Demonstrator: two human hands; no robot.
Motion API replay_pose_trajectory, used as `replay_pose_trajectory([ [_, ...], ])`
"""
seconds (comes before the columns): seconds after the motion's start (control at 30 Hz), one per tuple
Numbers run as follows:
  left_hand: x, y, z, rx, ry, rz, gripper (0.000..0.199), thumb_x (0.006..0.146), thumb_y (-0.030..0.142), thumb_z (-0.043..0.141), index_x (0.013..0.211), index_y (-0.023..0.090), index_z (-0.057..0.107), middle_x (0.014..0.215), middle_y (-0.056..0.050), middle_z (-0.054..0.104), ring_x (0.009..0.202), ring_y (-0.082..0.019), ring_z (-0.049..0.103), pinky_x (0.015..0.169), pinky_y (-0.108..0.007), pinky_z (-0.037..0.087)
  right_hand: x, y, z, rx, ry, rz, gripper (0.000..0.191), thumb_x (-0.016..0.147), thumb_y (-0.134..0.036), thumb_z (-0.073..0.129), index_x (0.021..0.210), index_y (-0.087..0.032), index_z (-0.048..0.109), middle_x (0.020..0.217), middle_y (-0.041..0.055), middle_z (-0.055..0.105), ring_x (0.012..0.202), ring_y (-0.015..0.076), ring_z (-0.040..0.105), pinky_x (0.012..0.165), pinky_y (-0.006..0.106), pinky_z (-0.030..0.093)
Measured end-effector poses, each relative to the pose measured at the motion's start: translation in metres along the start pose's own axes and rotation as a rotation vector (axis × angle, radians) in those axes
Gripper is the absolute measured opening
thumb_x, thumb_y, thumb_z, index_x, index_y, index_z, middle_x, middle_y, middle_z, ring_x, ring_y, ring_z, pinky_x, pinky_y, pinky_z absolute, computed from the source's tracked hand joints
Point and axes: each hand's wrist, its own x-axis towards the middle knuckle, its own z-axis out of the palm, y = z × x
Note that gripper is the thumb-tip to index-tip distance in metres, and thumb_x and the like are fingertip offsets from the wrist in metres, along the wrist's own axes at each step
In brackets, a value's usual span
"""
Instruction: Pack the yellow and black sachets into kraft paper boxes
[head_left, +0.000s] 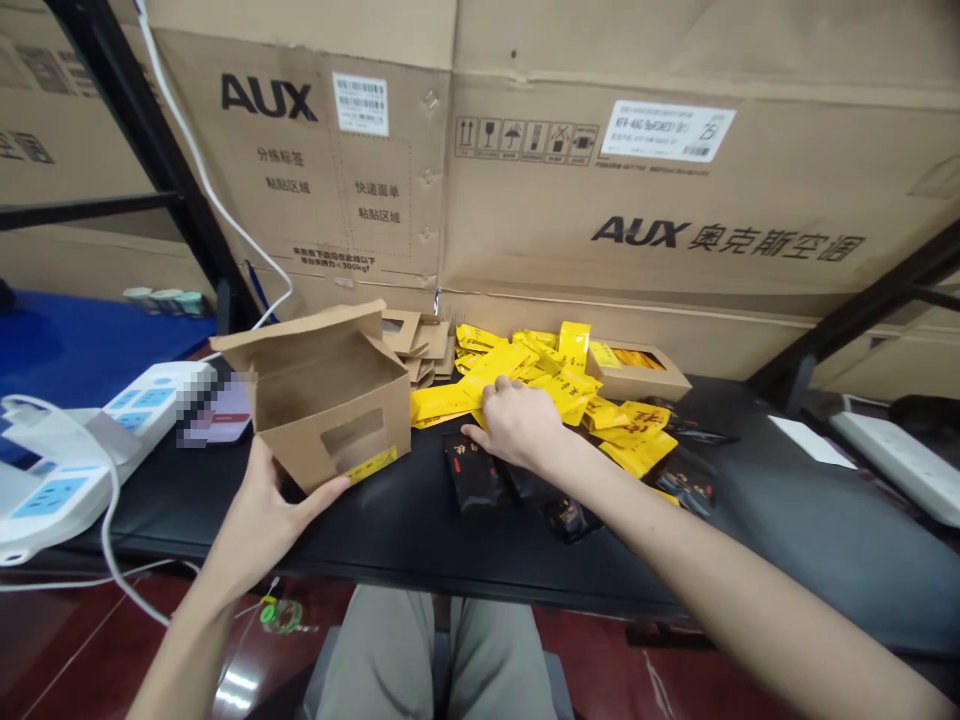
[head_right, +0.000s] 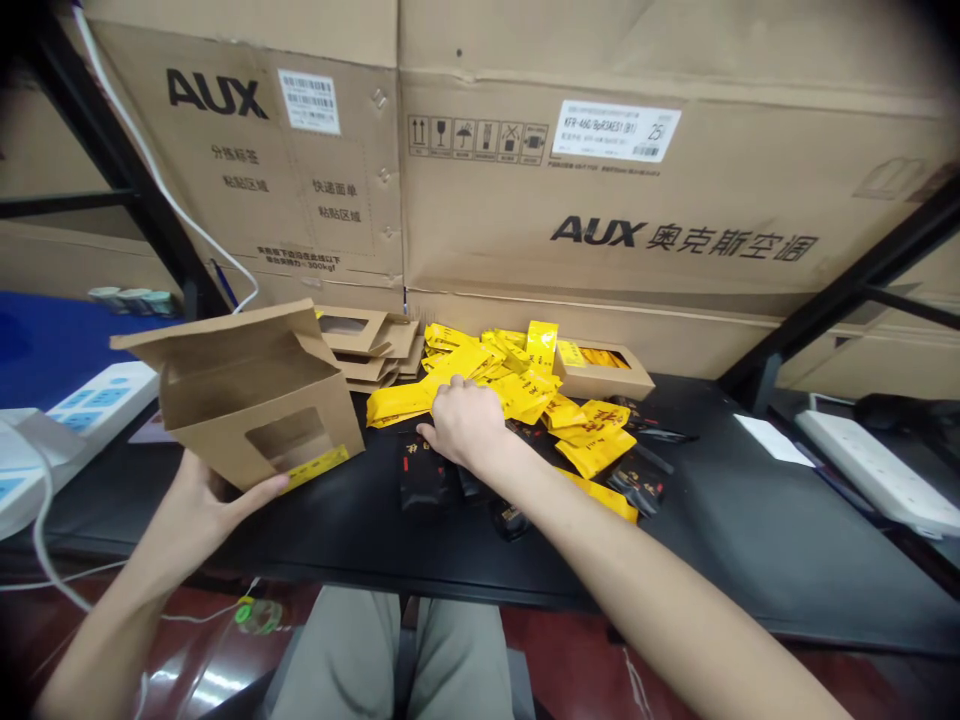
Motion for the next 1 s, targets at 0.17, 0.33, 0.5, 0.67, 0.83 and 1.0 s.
replay_pose_trajectory([
  [0.17,0.000,-0.003,0.004,-0.142,-0.038,-0.096,0.083,0.070,0.050,0.088,0.139,0.025,0.050,0.146,-0.013,0.066,0.137,-0.034,0.063,0.118,-0.053,0.051,0.009,-0.010,-0.004,-0.085,-0.043,0.012,0.040,0.099,-0.032,0.056,0.120,-0.003,0.074,0.119,0.0254,0.072,0.108,0.0339,0.075,0.087,0.039,0.059],
  [0.33,-0.002,-0.005,-0.001,-0.159,-0.087,-0.131,0.082,0.070,0.049,0.088,0.138,0.024,0.051,0.142,-0.014,0.068,0.135,-0.035,0.065,0.116,-0.053,0.051,0.005,-0.007,-0.014,-0.149,-0.028,-0.027,0.042,0.092,0.000,0.041,0.116,-0.004,0.075,0.117,0.0248,0.072,0.114,0.0332,0.073,0.085,0.039,0.058],
  [0.5,-0.004,-0.006,0.000,-0.147,-0.137,-0.104,0.077,0.073,0.049,0.087,0.136,0.026,0.050,0.140,-0.012,0.069,0.133,-0.033,0.066,0.114,-0.053,0.053,-0.017,0.025,-0.060,-0.240,0.171,0.028,0.039,0.100,-0.010,0.039,0.123,-0.008,0.070,0.111,0.0210,0.075,0.102,0.0319,0.074,0.073,0.037,0.055],
  [0.67,-0.006,0.000,0.007,-0.115,-0.180,-0.073,0.065,0.075,0.049,0.086,0.125,0.025,0.053,0.129,-0.010,0.073,0.123,-0.032,0.072,0.105,-0.049,0.060,-0.051,0.058,-0.119,-0.008,0.503,-0.079,0.033,0.103,-0.040,0.050,0.109,-0.022,0.077,0.085,0.0070,0.077,0.073,0.0189,0.069,0.069,0.032,0.049],
  [0.83,-0.004,0.008,0.016,-0.141,-0.212,-0.026,0.067,0.074,0.047,0.086,0.128,0.025,0.052,0.134,-0.010,0.072,0.127,-0.032,0.071,0.106,-0.047,0.060,-0.082,0.035,-0.150,0.105,0.827,-0.135,0.050,0.100,-0.064,0.039,0.108,-0.035,0.079,0.081,0.0015,0.078,0.071,0.0173,0.067,0.071,0.035,0.047],
  [1.0,-0.003,0.005,0.020,-0.162,-0.225,-0.016,0.067,0.073,0.049,0.087,0.126,0.024,0.054,0.130,-0.010,0.074,0.123,-0.033,0.072,0.104,-0.048,0.060,-0.073,-0.019,-0.160,-0.182,0.582,-0.230,0.037,0.103,-0.044,0.042,0.119,-0.035,0.074,0.096,-0.0014,0.077,0.084,0.0200,0.071,0.071,0.033,0.050],
])
